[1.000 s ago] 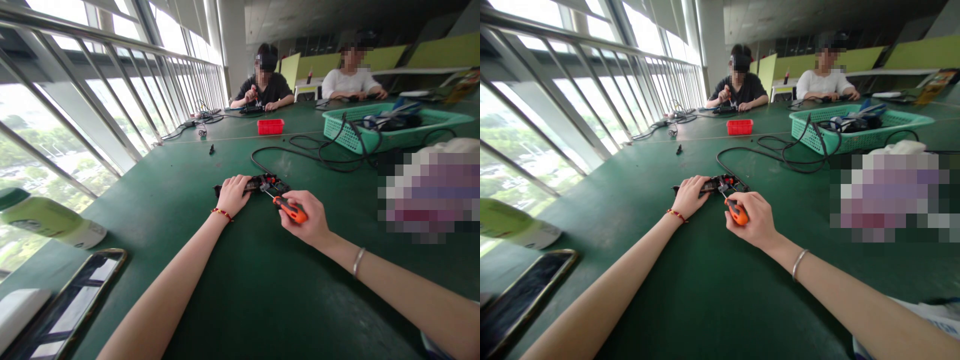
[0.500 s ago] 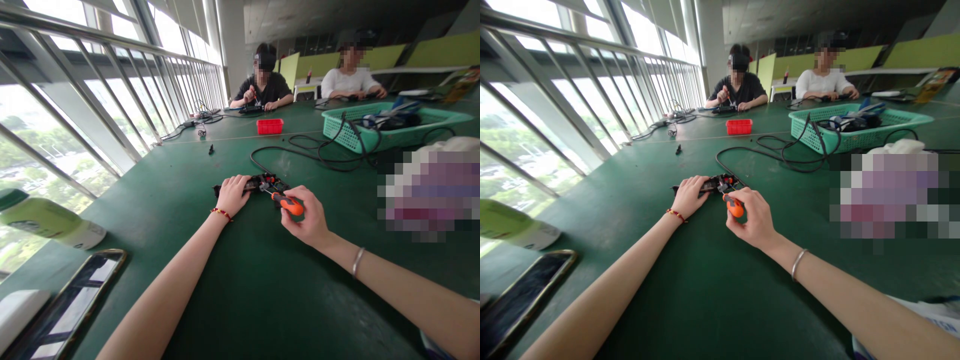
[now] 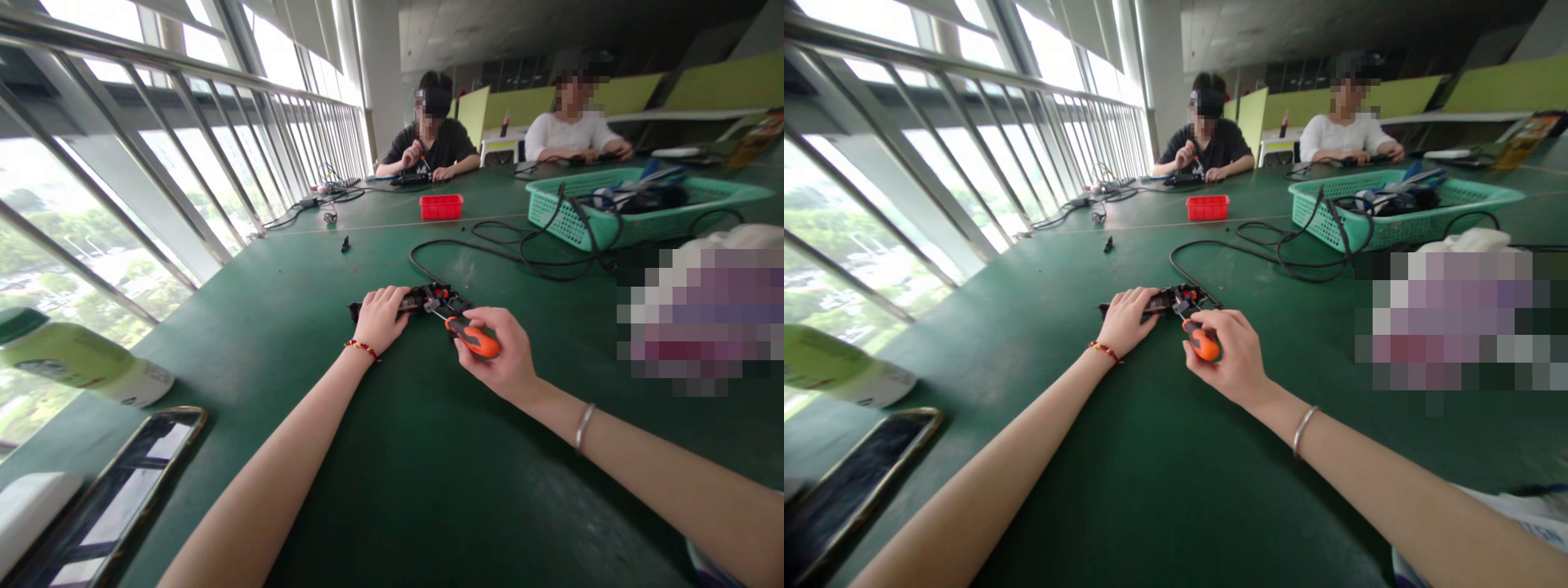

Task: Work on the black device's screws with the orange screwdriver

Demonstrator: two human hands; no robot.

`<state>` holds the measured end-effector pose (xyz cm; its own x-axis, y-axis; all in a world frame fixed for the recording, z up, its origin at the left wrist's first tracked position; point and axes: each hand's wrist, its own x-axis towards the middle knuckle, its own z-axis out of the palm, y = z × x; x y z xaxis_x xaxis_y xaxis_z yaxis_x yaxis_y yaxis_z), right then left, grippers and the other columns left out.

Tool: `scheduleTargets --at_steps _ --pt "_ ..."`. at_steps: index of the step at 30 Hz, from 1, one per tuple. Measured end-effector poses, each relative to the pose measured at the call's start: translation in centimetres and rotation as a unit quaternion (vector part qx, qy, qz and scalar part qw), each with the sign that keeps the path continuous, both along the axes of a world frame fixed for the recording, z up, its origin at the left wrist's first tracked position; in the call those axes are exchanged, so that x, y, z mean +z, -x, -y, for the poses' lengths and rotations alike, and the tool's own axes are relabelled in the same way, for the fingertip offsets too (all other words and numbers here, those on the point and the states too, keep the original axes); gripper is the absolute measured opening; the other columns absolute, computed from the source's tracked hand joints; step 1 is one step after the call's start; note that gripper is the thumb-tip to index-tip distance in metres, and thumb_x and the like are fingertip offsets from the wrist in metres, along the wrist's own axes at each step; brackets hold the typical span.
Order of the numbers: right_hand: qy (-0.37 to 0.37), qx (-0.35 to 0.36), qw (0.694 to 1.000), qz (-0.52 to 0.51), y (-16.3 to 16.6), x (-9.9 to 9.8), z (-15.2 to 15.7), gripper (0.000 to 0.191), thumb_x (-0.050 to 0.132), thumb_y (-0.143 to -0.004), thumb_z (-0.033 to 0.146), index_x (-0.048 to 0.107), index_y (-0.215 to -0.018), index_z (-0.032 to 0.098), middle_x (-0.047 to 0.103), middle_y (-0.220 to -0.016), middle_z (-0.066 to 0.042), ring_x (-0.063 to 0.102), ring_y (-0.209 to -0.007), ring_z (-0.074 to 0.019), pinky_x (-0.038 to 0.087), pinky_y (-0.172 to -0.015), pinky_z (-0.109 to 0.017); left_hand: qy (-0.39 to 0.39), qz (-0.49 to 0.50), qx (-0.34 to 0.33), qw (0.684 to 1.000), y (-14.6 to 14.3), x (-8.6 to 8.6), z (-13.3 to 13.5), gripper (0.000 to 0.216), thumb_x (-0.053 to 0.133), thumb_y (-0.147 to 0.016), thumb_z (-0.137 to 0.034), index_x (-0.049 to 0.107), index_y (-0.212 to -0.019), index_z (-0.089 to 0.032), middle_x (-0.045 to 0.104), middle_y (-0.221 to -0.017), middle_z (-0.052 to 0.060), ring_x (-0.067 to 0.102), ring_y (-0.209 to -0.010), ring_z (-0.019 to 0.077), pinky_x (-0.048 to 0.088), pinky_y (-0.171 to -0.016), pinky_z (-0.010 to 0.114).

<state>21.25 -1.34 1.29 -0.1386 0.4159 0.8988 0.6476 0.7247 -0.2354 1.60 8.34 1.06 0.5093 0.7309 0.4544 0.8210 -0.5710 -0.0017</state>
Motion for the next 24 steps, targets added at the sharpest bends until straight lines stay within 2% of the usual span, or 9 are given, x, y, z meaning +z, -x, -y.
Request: scheduleTargets --at_steps 3,8,10,17,24 --pt "0.003 -0.010 1.000 0.019 0.06 0.27 0.12 0.030 0.062 -0.074 0.019 0.049 -0.100 0.024 0.057 -0.073 0.001 0.055 -0.065 -0.0159 0.051 -0.065 -0.033 0.001 -0.001 0.002 1.000 -0.01 0.03 0.02 0.035 0.050 -0.081 -0.024 0.049 -0.116 -0.019 0.059 -0.108 0.005 0.053 -0.099 0.0234 0.038 -0.087 0.037" --pt "-0.021 0.019 1.000 0.000 0.15 0.22 -0.03 0.042 0.059 -0.072 0.014 0.046 -0.111 0.023 0.060 -0.092 -0.006 0.059 -0.080 -0.0200 0.052 -0.070 -0.036 0.007 0.000 0.004 1.000 -0.02 0.07 0.02 0.035 0.050 -0.081 -0.023 0.049 -0.116 -0.020 0.059 -0.109 0.006 0.053 -0.099 0.0231 0.038 -0.087 0.036" --pt "-0.032 0.029 0.999 0.009 0.21 0.19 -0.07 0.044 0.060 -0.072 0.012 0.045 -0.112 0.022 0.060 -0.094 -0.006 0.059 -0.084 -0.0208 0.052 -0.073 -0.037 0.007 0.000 0.004 1.000 -0.02 0.06 0.03 0.035 0.049 -0.082 -0.023 0.049 -0.117 -0.020 0.059 -0.109 0.006 0.052 -0.099 0.0232 0.038 -0.087 0.037" --pt "-0.018 -0.003 0.998 0.054 0.17 0.36 0.11 0.030 0.065 -0.073 0.019 0.049 -0.098 0.023 0.060 -0.071 0.001 0.057 -0.067 -0.0169 0.051 -0.068 -0.034 0.003 0.001 0.003 1.000 -0.02 0.11 0.07 0.035 0.050 -0.082 -0.024 0.049 -0.116 -0.018 0.060 -0.107 0.006 0.053 -0.098 0.0230 0.038 -0.087 0.037" --pt "-0.038 0.013 0.999 0.035 0.16 0.39 0.01 0.040 0.061 -0.071 0.013 0.046 -0.108 0.022 0.062 -0.089 -0.005 0.059 -0.080 -0.0200 0.051 -0.071 -0.036 0.003 -0.002 0.004 1.000 -0.04 0.09 0.12 0.035 0.050 -0.081 -0.023 0.049 -0.116 -0.019 0.059 -0.107 0.006 0.052 -0.098 0.0231 0.038 -0.087 0.037"
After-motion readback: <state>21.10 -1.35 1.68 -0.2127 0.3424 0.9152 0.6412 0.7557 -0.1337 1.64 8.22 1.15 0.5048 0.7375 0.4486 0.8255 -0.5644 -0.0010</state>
